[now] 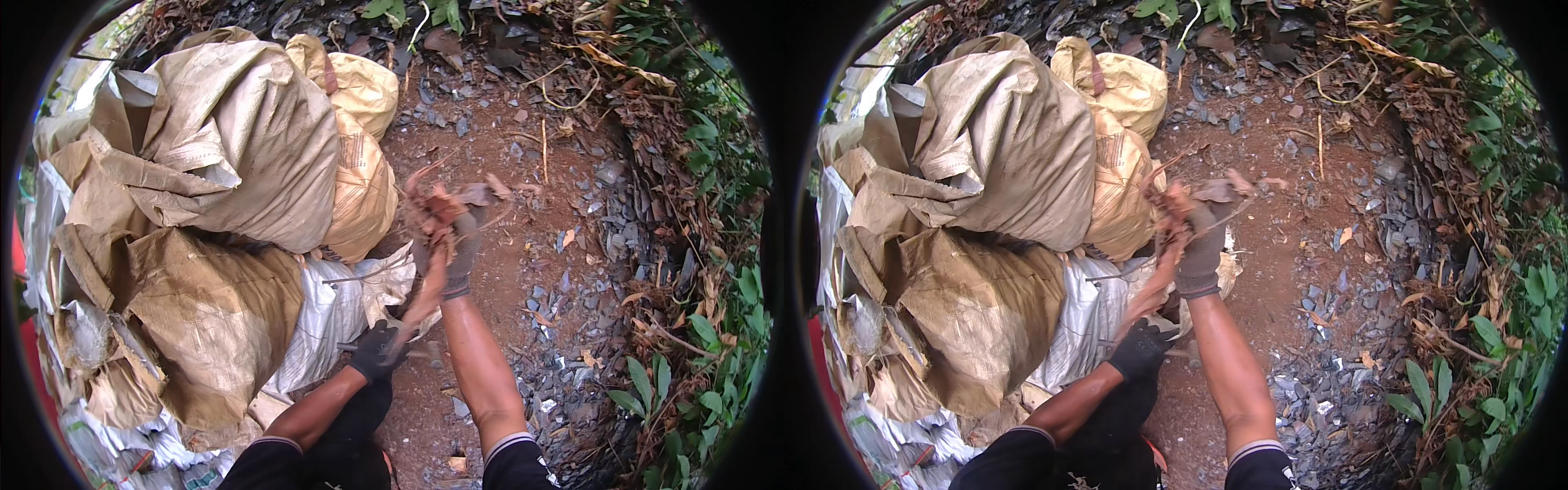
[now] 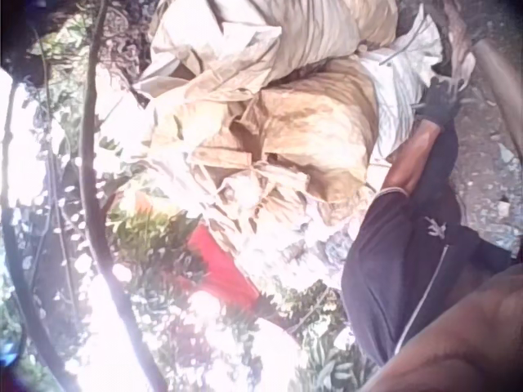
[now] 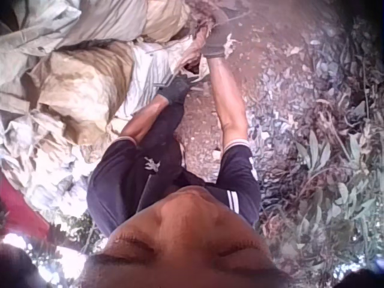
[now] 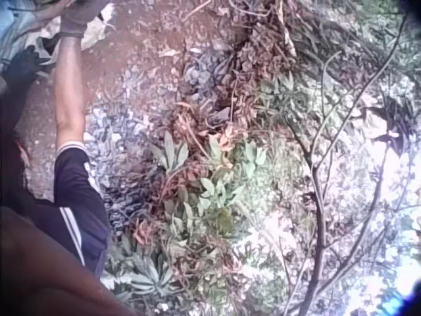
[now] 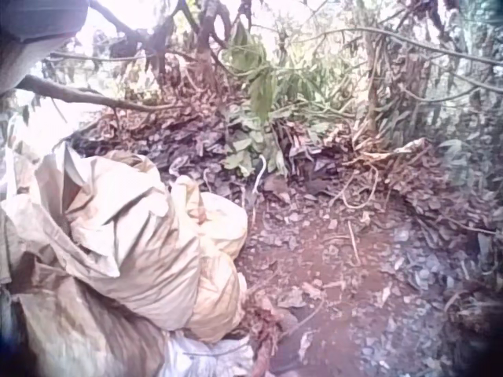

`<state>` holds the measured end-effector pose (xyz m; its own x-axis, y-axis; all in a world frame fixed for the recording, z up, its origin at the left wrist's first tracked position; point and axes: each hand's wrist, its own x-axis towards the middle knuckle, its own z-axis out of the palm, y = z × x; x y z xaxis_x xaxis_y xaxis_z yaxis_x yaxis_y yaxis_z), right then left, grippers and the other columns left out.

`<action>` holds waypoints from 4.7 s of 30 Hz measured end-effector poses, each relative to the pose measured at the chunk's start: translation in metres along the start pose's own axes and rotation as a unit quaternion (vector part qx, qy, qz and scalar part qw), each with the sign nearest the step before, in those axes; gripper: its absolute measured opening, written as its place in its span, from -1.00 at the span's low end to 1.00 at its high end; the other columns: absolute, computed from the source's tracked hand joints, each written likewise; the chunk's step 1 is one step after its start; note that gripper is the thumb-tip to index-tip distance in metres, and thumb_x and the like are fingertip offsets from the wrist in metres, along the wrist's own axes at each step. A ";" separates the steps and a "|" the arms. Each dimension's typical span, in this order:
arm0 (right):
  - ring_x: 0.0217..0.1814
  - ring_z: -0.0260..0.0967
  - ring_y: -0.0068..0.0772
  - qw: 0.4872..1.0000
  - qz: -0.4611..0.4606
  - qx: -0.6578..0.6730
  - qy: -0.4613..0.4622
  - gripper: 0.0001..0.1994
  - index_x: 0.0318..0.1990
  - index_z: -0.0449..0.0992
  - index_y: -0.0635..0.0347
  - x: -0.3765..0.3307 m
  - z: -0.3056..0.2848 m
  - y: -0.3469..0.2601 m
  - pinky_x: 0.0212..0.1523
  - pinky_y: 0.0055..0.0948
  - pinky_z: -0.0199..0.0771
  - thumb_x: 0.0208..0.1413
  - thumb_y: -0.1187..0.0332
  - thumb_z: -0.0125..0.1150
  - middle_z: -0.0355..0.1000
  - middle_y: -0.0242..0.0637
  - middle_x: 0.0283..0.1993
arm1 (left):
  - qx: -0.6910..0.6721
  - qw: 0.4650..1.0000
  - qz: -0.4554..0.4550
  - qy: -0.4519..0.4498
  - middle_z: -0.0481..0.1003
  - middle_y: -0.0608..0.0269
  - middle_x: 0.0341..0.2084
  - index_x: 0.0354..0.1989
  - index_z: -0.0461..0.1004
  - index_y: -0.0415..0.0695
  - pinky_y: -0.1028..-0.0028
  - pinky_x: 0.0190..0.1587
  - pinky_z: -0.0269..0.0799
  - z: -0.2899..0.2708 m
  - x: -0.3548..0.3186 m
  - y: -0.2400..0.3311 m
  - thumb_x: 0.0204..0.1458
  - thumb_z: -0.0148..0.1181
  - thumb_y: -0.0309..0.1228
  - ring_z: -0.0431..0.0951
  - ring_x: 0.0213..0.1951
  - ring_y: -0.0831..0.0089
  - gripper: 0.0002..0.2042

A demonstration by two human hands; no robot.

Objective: The person sits on the ground and uses gloved hands to pick up slate-like debris and leaves from the soil, placing them into a red bucket. After filling the bucket, the person pours the contents into a large sack and adjusts the sack opening.

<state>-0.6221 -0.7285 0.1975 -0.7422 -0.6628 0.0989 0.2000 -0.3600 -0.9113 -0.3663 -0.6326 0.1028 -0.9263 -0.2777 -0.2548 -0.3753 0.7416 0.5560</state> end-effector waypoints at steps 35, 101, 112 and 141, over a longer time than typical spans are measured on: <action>0.14 0.48 0.08 0.755 0.390 -0.362 -0.382 -0.60 0.10 0.53 0.20 -0.149 -0.179 0.140 0.13 -0.17 0.51 0.15 0.22 0.27 0.54 0.04 0.04 | 0.011 0.991 -0.054 -0.125 0.62 0.28 -0.34 -0.27 0.63 0.00 -0.22 0.48 -0.12 -0.052 0.016 0.018 0.07 0.13 -0.41 0.58 -0.30 0.31 -0.85; 0.01 0.54 -0.09 0.574 0.330 -0.113 0.741 -0.66 0.00 0.55 0.19 -0.881 0.124 0.061 0.04 -0.28 0.52 0.15 0.20 0.28 0.56 -0.04 -0.08 | -0.137 0.879 0.175 -0.421 0.50 0.15 -0.17 -0.03 0.53 -0.28 0.42 -0.09 0.43 0.158 -0.233 0.110 0.33 0.11 -0.31 0.47 -0.16 0.40 -0.74; -0.16 0.57 -0.12 0.314 0.329 0.137 0.880 -0.39 -0.13 0.64 0.25 -0.995 0.045 0.224 -0.10 -0.18 0.51 0.00 -0.20 0.32 0.61 -0.05 -0.23 | 0.080 0.827 0.467 -0.304 0.63 0.06 -0.34 0.00 0.54 -0.35 0.26 -0.17 0.50 0.258 -0.230 0.232 0.25 0.18 -0.26 0.56 -0.34 0.32 -0.65; -0.06 0.50 0.24 -0.019 0.204 -0.119 0.972 -0.61 0.01 0.38 0.25 -1.149 -0.020 0.166 -0.09 -0.01 0.46 0.22 0.14 0.22 0.51 0.18 -0.18 | -0.047 0.522 0.833 -0.174 0.48 -0.06 -0.32 -0.15 0.48 -0.18 -0.06 -0.24 0.38 0.678 -0.373 0.310 -0.14 0.34 -0.08 0.48 -0.21 -0.10 -0.52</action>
<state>0.2511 -0.0137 -0.0756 0.6649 0.7377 0.1168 0.6001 -0.4345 -0.6716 -0.1141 0.1153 -0.1662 0.0871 0.8460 0.5260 0.9274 -0.2616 0.2673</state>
